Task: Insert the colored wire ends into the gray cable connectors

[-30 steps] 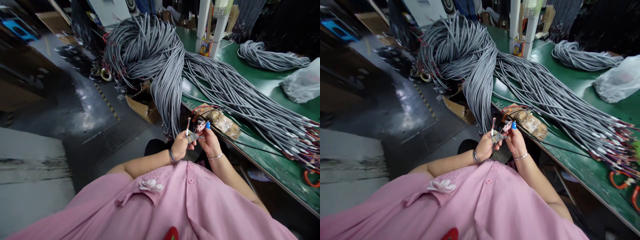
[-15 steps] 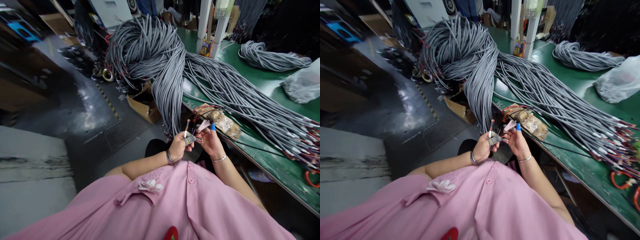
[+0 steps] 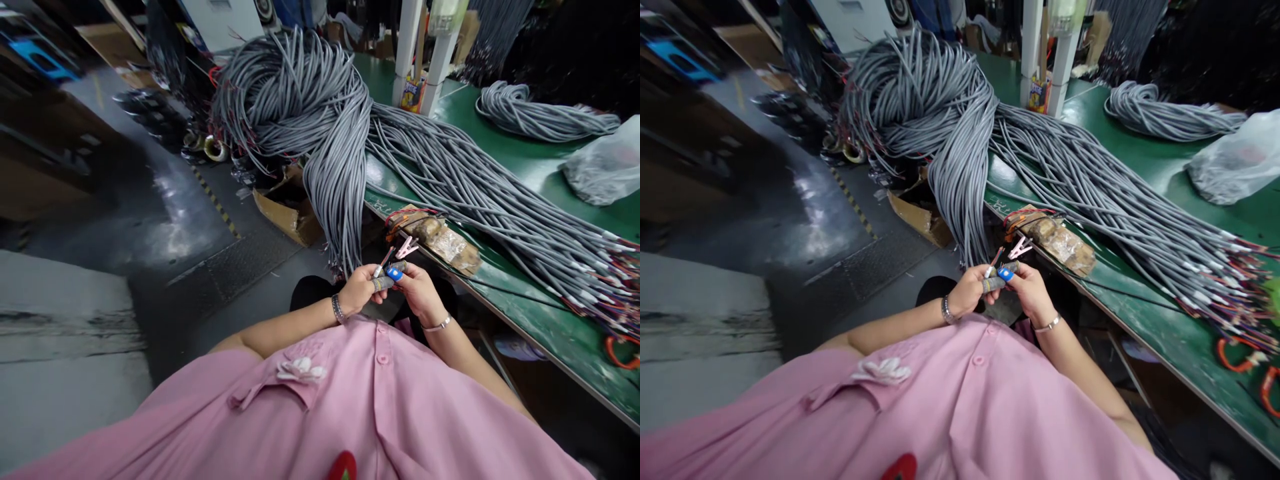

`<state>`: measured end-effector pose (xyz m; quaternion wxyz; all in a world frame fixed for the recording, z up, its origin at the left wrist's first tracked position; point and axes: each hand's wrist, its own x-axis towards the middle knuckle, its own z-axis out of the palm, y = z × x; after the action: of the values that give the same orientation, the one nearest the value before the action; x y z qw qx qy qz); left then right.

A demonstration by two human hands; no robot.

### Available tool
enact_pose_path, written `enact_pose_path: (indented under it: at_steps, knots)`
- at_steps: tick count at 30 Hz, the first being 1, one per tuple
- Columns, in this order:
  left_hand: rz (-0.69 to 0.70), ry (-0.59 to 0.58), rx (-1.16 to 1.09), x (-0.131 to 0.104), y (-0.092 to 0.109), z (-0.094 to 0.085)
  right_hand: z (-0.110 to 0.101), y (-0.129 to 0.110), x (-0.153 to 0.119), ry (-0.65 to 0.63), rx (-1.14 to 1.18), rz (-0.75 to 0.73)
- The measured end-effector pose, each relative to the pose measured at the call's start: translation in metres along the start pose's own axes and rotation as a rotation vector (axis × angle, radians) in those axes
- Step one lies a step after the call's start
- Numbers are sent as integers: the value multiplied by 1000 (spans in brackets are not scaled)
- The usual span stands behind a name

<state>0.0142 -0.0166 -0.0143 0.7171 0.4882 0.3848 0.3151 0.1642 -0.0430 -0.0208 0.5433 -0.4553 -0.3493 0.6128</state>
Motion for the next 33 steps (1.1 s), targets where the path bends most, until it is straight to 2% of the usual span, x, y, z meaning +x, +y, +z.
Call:
enact_pose_path:
  at_steps: [3, 6, 9, 11, 13, 16, 19, 23, 27, 33]
  knots:
    - [21, 16, -21, 0, 0, -1, 0, 1, -1, 45, -22, -6]
    - [39, 83, -73, 0, 1, 0, 0, 2, -3, 86, 20, 6]
    - [55, 117, -116, -1, 5, 0, -7, 3, -1, 37, 147, 48]
    - [60, 113, -140, 0, 8, 0, -15, 4, 4, 30, 261, 78]
    - [58, 96, -162, 1, 10, 1, -24, 5, 14, 77, 355, 96]
    - [54, 68, -183, 5, 13, 4, -31, 6, 31, 76, 366, 79]
    - [45, 63, -200, 9, 15, 9, -25, 6, 42, 72, 342, -16]
    - [24, 52, -195, 13, 16, 11, -11, 3, 43, 70, 393, -108]
    - [13, 46, -185, 14, 15, 11, -5, -1, 42, 50, 459, -68]
    - [-7, 53, -178, 15, 8, 10, -6, 3, 50, 90, 507, -34]
